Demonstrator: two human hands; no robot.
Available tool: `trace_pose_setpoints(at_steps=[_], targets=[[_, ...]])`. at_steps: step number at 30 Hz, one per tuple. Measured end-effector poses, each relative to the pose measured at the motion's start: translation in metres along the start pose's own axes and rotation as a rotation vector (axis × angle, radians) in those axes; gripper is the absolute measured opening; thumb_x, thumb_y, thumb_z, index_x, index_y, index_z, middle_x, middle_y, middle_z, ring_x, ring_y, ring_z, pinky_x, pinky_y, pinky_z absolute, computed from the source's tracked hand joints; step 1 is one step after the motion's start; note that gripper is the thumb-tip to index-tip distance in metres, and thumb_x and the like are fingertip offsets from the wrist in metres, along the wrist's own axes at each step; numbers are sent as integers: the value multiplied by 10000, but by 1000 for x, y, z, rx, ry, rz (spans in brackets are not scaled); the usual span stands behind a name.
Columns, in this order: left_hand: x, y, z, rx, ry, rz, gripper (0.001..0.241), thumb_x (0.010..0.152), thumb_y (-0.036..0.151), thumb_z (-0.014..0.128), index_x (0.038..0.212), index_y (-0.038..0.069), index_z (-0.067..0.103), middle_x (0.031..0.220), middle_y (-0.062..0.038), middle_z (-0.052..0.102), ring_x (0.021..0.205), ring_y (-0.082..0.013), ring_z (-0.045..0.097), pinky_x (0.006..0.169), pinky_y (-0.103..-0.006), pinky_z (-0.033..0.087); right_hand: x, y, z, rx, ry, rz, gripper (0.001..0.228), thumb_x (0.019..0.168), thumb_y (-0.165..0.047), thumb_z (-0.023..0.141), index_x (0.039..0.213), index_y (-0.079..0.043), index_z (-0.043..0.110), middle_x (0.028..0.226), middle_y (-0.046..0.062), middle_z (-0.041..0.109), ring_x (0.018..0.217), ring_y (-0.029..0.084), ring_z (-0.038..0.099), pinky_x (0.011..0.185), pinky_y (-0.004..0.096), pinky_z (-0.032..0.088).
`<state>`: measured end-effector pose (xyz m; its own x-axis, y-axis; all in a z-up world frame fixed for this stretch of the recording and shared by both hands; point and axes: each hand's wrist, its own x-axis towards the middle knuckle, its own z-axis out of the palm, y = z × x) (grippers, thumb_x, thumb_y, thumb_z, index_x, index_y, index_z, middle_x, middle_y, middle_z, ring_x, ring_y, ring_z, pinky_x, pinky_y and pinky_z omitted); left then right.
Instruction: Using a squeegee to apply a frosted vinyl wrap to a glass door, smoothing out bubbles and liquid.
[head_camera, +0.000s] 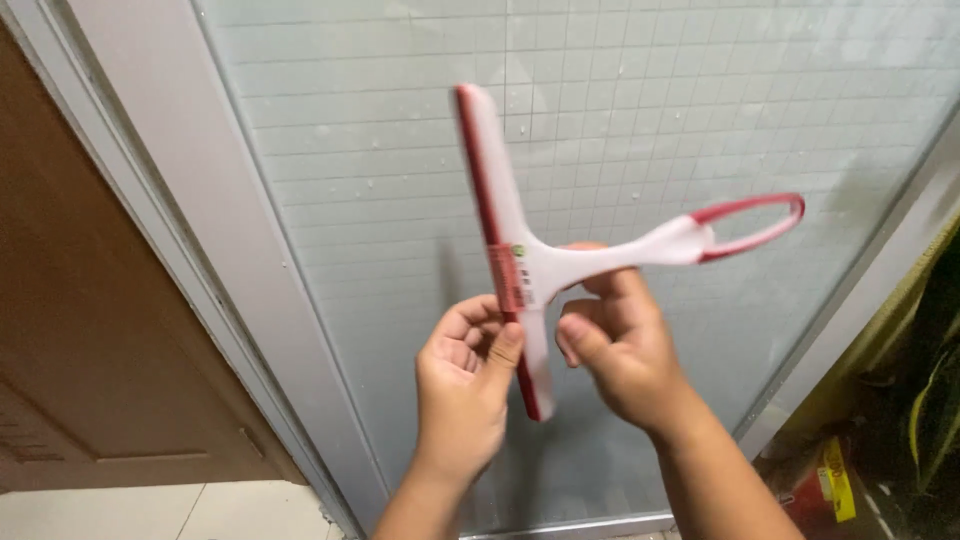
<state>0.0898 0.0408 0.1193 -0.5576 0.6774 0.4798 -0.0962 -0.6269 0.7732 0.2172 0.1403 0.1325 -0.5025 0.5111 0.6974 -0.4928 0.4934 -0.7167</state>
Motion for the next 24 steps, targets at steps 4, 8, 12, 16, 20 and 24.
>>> trace_pose_setpoints(at_steps=[4,8,12,16,20,24], targets=[[-8,9,9,14,-56,-75,299,894,190,742,1128,14,682,932,-77,742,836,-130,673,783,-264,553,6,-28,12,65,129,-17,280,993,-241,621,1181,-43,558,743,91,573,448,165,490,405,266,385],[-10,15,11,78,-111,-26,286,908,173,726,1145,23,668,903,-65,728,838,-154,700,825,-285,573,8,-34,11,45,222,-15,205,963,-172,649,1072,-2,615,719,149,643,463,210,549,409,299,442],[-3,37,-4,811,-280,322,631,967,440,559,1514,153,430,1415,-28,606,1291,-215,550,762,-375,557,28,-36,-23,-26,359,-114,271,913,-236,718,1070,-36,625,675,103,626,460,153,542,411,272,443],[21,24,-39,1315,-235,783,667,968,425,681,1530,146,456,1631,-170,397,1528,-393,370,1211,-565,318,44,-48,-51,-50,381,-244,274,969,-124,693,1202,-83,556,773,80,544,450,159,524,404,253,463],[29,23,-50,1482,-112,679,729,942,401,697,1561,143,412,1697,-193,217,1578,-429,170,1233,-633,198,49,-48,-62,22,376,-225,158,1016,-144,677,1149,-117,595,809,109,610,588,188,611,505,268,543],[32,15,-50,1540,-76,634,734,927,396,697,1557,131,427,1712,-190,129,1583,-428,86,1229,-644,155,53,-43,-60,34,327,-231,200,997,-139,696,1172,-78,622,797,127,623,614,225,655,548,333,586]])
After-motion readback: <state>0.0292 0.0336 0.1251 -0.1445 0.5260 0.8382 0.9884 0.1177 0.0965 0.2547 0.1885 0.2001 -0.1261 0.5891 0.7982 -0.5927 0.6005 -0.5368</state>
